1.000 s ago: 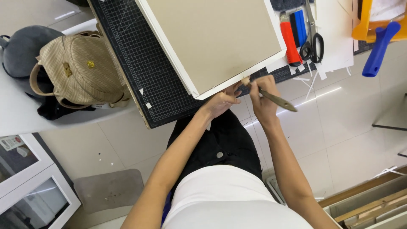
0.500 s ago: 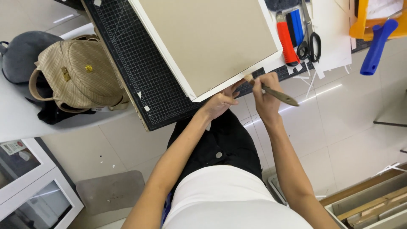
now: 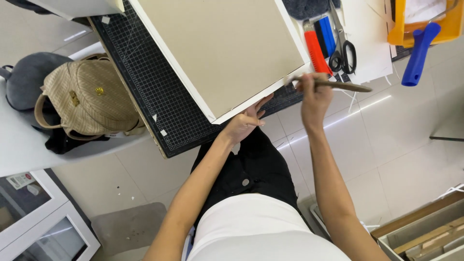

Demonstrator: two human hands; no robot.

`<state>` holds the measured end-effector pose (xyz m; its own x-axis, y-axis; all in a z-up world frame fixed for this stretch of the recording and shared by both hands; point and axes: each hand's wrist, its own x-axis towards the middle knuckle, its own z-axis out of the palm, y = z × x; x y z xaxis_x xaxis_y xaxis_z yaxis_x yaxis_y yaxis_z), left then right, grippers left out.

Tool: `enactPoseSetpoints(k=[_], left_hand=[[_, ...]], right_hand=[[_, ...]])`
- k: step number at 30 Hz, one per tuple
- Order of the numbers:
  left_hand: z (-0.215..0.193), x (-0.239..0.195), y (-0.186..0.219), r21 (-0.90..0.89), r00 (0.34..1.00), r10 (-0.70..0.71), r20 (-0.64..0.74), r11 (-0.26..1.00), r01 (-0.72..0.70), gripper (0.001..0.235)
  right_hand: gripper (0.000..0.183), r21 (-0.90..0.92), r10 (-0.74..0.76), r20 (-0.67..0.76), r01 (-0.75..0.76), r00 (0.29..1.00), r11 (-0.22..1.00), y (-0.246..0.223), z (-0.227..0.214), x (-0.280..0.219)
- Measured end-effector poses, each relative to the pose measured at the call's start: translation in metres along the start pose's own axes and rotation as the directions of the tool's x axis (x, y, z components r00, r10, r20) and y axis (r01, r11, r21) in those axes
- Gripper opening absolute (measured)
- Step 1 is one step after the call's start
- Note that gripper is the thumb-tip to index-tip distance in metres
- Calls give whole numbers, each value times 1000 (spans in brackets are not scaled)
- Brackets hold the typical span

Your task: Trimming the edges of a cardboard panel using scissors and smoothing them down with a blue scraper tool on a cutting mat.

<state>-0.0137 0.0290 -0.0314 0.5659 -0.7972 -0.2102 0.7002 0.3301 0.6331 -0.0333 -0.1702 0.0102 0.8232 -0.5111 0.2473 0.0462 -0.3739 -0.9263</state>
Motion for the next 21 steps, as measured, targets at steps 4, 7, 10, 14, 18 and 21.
enactPoseSetpoints(k=[4, 7, 10, 14, 18, 21], left_hand=[[7, -2, 11, 8, 1000, -4, 20, 1000, 4, 104], [10, -2, 11, 23, 1000, -12, -3, 1000, 12, 102], [10, -2, 6, -28, 1000, -10, -18, 1000, 9, 99], [27, -12, 18, 46, 999, -32, -33, 998, 34, 96], [76, -19, 48, 245, 970, -182, 160, 959, 140, 67], [112, 44, 90, 661, 891, -173, 421, 731, -171, 57]], right_hand=[[20, -65, -126, -128, 119, 984, 991, 17, -23, 25], [21, -49, -102, -209, 94, 972, 994, 16, -23, 18], [17, -4, -11, -43, 11, 999, 1000, 18, -18, 23], [20, -39, -57, -157, 51, 986, 998, 35, -56, 63], [9, -311, -278, -182, 213, 943, 926, 60, -145, 124], [13, -666, -410, 112, 374, 905, 645, 109, -235, 176]])
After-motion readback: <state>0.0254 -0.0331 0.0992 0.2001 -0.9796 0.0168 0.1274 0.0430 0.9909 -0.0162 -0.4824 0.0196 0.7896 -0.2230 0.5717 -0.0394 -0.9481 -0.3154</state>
